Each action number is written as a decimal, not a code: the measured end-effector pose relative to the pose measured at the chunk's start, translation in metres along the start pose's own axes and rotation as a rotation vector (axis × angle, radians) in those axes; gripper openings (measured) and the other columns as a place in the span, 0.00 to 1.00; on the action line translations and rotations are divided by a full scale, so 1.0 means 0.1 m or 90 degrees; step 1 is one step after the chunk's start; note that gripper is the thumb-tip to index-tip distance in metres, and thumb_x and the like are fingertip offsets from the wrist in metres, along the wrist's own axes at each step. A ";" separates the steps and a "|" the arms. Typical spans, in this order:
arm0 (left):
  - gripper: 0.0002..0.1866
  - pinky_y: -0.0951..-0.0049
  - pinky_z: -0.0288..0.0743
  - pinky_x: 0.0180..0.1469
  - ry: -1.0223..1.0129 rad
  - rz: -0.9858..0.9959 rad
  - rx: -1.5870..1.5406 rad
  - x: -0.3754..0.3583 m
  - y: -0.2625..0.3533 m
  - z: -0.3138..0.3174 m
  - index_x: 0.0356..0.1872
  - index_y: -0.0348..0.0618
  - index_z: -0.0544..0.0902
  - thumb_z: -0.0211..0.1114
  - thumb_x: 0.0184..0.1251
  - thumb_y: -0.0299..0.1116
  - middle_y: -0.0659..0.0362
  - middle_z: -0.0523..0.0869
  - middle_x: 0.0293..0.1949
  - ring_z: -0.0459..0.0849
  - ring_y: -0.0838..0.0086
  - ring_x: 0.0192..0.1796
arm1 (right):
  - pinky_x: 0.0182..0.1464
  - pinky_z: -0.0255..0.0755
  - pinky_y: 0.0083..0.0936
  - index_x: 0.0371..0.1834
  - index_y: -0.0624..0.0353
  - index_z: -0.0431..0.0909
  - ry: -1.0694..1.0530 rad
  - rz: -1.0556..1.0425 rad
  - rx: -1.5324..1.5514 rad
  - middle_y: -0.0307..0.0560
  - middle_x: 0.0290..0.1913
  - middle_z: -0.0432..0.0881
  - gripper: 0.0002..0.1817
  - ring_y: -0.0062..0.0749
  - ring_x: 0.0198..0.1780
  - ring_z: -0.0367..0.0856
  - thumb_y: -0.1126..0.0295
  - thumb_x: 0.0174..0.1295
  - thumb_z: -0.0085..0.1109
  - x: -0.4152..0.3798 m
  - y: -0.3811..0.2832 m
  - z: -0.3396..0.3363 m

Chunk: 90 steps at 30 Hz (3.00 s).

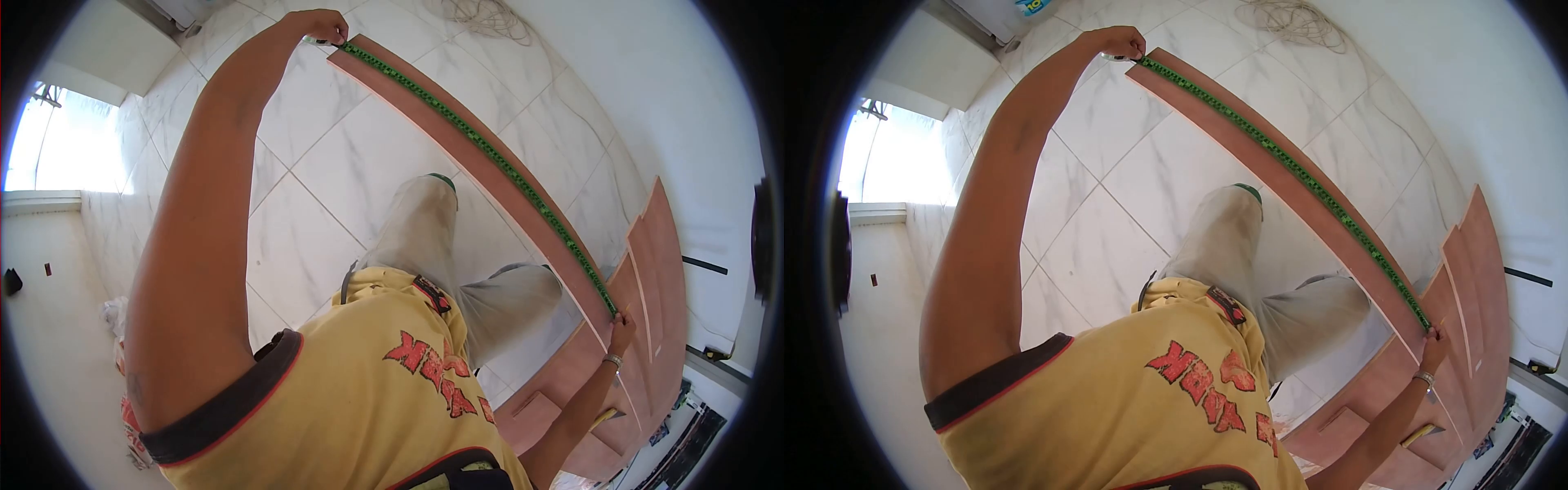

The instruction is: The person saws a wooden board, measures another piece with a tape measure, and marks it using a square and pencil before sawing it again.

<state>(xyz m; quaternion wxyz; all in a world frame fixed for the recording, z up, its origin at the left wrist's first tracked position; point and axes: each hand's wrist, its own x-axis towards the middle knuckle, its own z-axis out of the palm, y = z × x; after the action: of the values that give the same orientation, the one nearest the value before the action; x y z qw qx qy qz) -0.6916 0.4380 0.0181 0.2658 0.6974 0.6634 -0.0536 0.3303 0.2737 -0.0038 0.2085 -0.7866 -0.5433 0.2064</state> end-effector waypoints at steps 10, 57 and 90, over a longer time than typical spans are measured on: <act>0.06 0.73 0.76 0.37 0.023 0.011 -0.054 -0.04 -0.03 0.06 0.39 0.41 0.88 0.66 0.68 0.30 0.64 0.86 0.30 0.82 0.80 0.34 | 0.31 0.70 0.21 0.46 0.68 0.85 0.032 -0.088 -0.121 0.38 0.29 0.80 0.09 0.19 0.29 0.76 0.78 0.67 0.58 -0.02 -0.04 0.02; 0.09 0.61 0.81 0.49 0.157 -0.015 0.022 0.32 -0.03 0.19 0.42 0.47 0.89 0.68 0.60 0.27 0.56 0.90 0.41 0.88 0.63 0.47 | 0.26 0.70 0.20 0.51 0.68 0.88 0.125 0.084 0.081 0.41 0.31 0.84 0.12 0.21 0.26 0.78 0.77 0.67 0.62 0.07 0.28 -0.06; 0.09 0.61 0.81 0.49 0.208 -0.013 0.087 0.41 -0.14 0.25 0.40 0.46 0.89 0.66 0.59 0.26 0.52 0.90 0.44 0.88 0.58 0.48 | 0.26 0.66 0.15 0.64 0.55 0.80 0.275 0.126 0.307 0.37 0.32 0.80 0.18 0.15 0.25 0.71 0.64 0.73 0.61 0.05 0.29 -0.02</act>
<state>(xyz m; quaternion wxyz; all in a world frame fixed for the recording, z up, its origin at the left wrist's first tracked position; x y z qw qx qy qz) -0.6932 0.4639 -0.0249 0.1061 0.7064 0.6997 0.0128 0.3549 0.2686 -0.0185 0.4778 -0.7893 -0.3427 0.1765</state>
